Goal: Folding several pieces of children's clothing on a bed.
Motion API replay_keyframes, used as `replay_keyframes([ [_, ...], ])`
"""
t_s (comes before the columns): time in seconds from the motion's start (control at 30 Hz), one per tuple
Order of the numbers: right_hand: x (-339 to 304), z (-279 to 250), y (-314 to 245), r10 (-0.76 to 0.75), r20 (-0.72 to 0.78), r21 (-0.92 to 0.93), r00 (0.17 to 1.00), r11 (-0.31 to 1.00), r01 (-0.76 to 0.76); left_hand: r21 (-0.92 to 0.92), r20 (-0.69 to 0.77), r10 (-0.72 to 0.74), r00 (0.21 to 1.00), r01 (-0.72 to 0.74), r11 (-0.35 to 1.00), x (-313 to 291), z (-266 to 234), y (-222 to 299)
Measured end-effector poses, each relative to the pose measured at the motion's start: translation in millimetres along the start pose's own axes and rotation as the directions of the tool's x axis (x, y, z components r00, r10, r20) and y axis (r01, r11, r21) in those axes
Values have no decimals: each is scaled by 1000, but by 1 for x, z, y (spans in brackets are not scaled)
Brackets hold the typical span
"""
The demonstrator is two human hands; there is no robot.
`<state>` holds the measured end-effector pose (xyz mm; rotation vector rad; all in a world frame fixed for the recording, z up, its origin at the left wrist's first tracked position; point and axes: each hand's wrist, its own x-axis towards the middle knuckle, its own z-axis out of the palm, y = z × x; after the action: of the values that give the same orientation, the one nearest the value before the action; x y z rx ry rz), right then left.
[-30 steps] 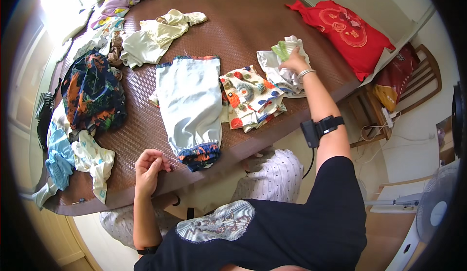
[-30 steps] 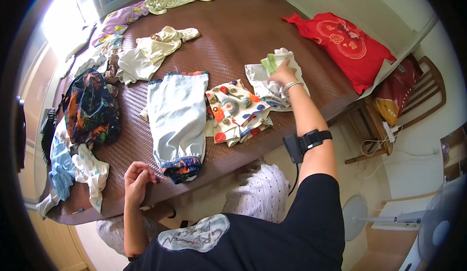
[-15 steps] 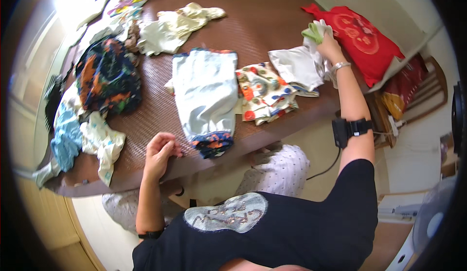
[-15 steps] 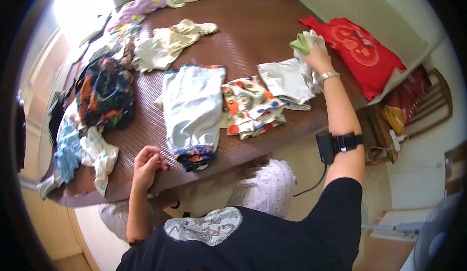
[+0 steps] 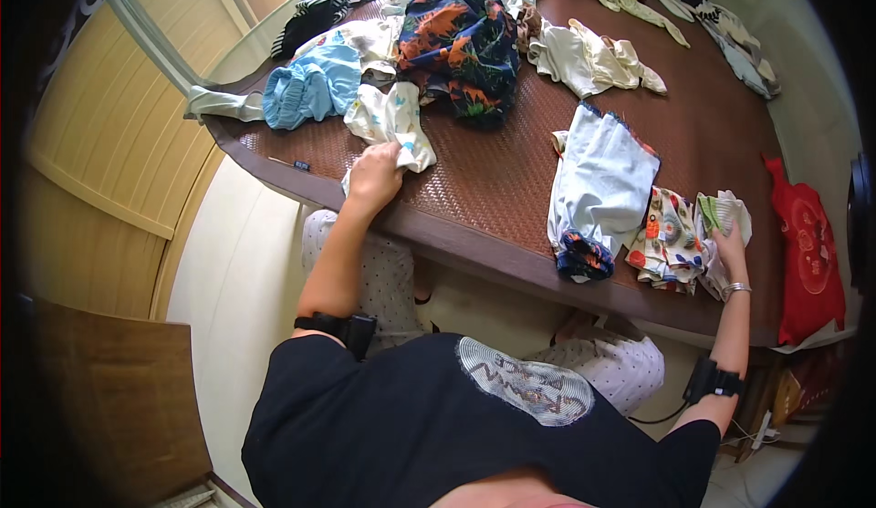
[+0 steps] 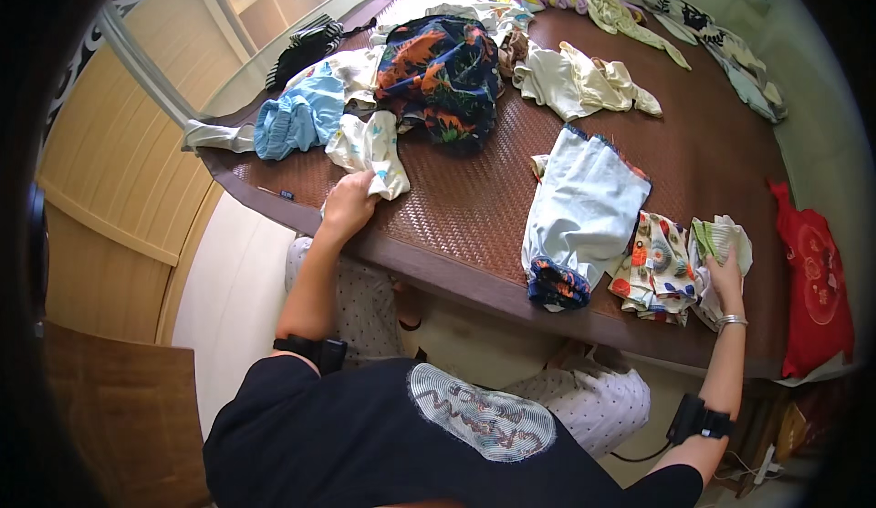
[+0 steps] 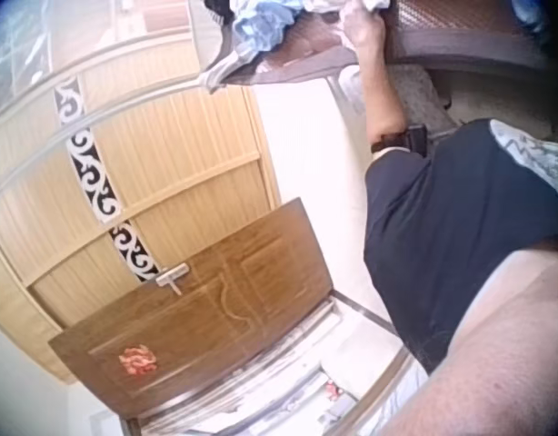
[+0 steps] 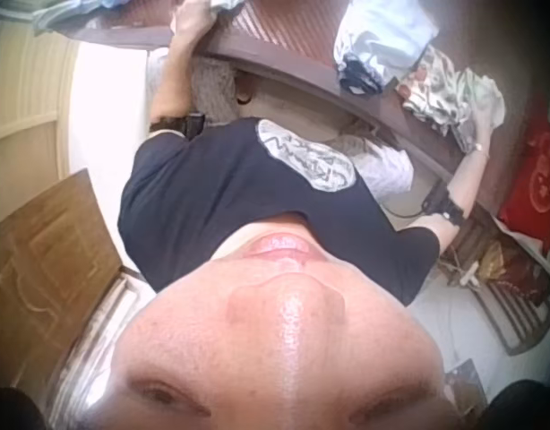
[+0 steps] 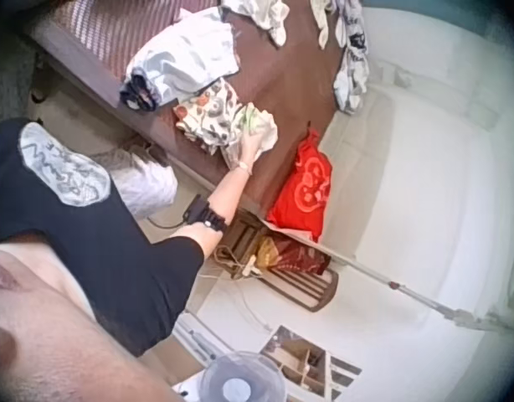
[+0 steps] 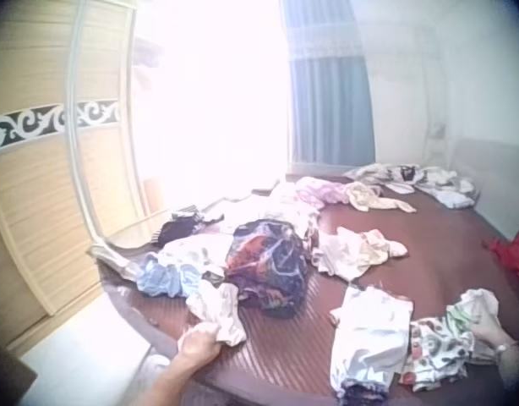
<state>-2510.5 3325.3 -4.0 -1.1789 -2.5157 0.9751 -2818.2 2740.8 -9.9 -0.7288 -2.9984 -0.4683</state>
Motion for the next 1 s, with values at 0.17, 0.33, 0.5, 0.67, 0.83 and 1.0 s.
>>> replay_keyframes([
  [0.17, -115, 45, -174, -737, -115, -95, 666, 675, 731, -775, -143, 374, 917, -338, 534, -31, -18, 17],
  [0.33, -222, 140, -280, -859, 327, 452, 394, 508, 733, -995, -60, 516, 854, -11, -98, -59, -41, 40],
  [0.5, -248, 173, -282, -633, 505, 636, 586, 732, 243, -670, -272, 714, 645, -659, 340, -77, -67, 36],
  [0.67, -264, 170, -289, -599, 539, 391, 592, 801, 454, -808, 65, 584, 809, -302, 507, -132, -27, 70],
  [0.83, -272, 150, -276, -677, 464, -61, 572, 620, 782, -312, -99, 583, 806, -582, 751, -112, -22, 49],
  [1.0, -272, 132, -256, -804, 537, 134, 255, 380, 915, -468, -121, 739, 662, -695, 546, -112, -45, 39],
])
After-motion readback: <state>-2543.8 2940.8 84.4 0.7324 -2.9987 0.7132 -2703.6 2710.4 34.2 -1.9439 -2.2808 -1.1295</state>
